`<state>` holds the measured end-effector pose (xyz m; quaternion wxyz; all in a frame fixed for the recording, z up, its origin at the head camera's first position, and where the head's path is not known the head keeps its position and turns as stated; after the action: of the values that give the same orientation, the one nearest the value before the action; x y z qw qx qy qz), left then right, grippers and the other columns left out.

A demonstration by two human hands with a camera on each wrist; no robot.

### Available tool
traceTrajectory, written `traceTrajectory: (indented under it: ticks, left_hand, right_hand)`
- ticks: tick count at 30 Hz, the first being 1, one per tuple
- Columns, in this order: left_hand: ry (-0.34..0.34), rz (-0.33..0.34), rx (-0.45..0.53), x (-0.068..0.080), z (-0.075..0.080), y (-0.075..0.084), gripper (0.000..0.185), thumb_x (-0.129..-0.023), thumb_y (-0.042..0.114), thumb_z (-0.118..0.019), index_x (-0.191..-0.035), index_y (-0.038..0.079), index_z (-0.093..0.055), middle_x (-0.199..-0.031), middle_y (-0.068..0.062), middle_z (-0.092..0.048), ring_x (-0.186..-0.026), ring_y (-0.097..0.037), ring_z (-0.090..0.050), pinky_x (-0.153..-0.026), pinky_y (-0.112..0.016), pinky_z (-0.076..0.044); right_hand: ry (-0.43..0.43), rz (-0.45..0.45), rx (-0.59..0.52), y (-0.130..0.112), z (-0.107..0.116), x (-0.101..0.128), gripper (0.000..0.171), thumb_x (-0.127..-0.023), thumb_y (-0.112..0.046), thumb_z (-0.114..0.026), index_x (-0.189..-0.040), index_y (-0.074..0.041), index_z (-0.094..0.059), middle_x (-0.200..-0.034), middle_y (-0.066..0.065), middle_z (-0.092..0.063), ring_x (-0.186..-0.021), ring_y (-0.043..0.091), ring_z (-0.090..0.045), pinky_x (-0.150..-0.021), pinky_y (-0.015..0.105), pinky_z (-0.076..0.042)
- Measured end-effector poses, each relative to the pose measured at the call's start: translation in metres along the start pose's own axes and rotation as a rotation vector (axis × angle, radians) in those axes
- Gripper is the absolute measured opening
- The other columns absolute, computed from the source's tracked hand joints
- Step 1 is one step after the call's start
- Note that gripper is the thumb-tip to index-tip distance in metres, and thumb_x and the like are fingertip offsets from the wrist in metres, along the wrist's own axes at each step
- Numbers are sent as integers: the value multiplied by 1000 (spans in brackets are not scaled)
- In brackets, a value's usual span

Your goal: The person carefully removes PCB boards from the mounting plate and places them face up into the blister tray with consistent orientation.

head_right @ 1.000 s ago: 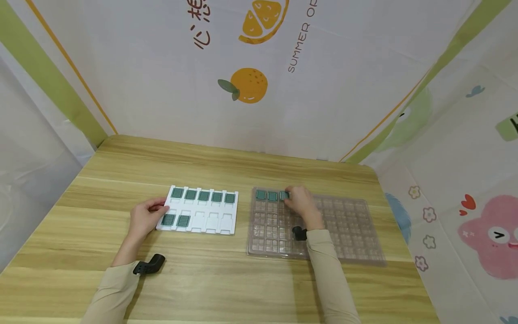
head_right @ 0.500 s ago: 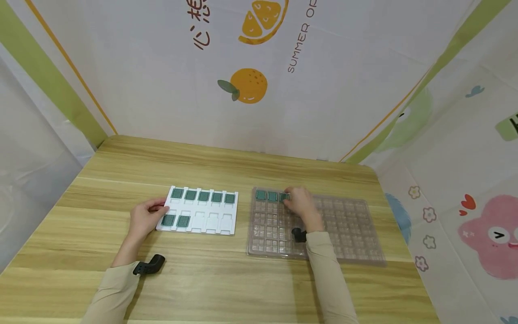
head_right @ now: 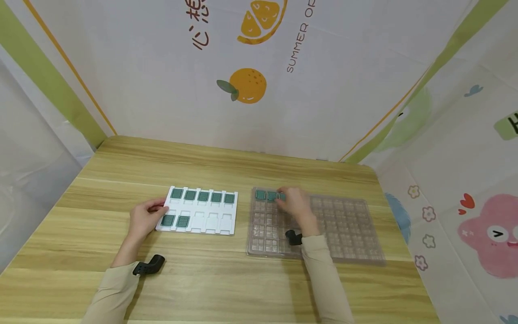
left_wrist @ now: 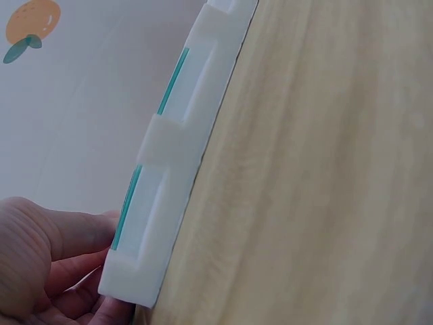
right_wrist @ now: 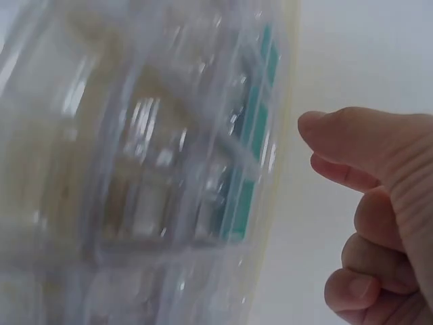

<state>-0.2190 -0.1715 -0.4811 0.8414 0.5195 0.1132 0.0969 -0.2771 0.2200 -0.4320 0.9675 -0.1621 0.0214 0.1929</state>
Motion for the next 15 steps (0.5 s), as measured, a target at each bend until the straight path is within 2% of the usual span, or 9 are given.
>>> traceTrajectory:
  ticks: [3,9,11,15]
  left_hand:
    - [1,3,-2,0,0,0,22,-80,-3,-67,-101,-11,-67,-86,-24,-66,-66,0,-50,-56,-7,-40]
    - [2,3,0,0,1,1,22,-80,-3,-67,-101,-12,-67,-85,-24,-66,-66,-1,-50,-56,-8,-40]
    - [0,4,1,0,1,1,23,-80,-3,-67,-101,-12,-67,-85,-24,-66,-66,-2,-51,-56,-8,-40]
    - [-6,13,0,0,0,0,23,-81,-3,-66,-102,-11,-67,-86,-24,-66,-68,-5,-52,-56,-8,-40]
  right_hand:
    - [9,17,-5,-9,1,0,30,-83,-14,-71,-108,2,-66,-46,-7,-27,-41,7,-21,-41,22,-19]
    - [19,57,-42,-25,-3,0,29,-83,-12,-71,-108,2,-66,-47,-8,-30,-42,5,-22,-42,21,-22]
    - [30,75,-54,-33,-5,-1,29,-82,-10,-72,-107,3,-67,-46,-4,-33,-42,5,-21,-42,21,-22]
    - [57,104,-40,-48,-8,-2,27,-80,-11,-73,-103,2,-68,-49,2,-48,-42,4,-26,-41,20,-26]
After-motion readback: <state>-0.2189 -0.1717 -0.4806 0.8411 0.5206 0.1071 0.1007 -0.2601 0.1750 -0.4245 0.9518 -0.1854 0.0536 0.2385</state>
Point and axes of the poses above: each hand's wrist, its own x-axis away from the middle knuckle, its own z-axis out of the back of the hand, y = z × x, the point moved 7 cm from there along -x, towards the middle knuckle
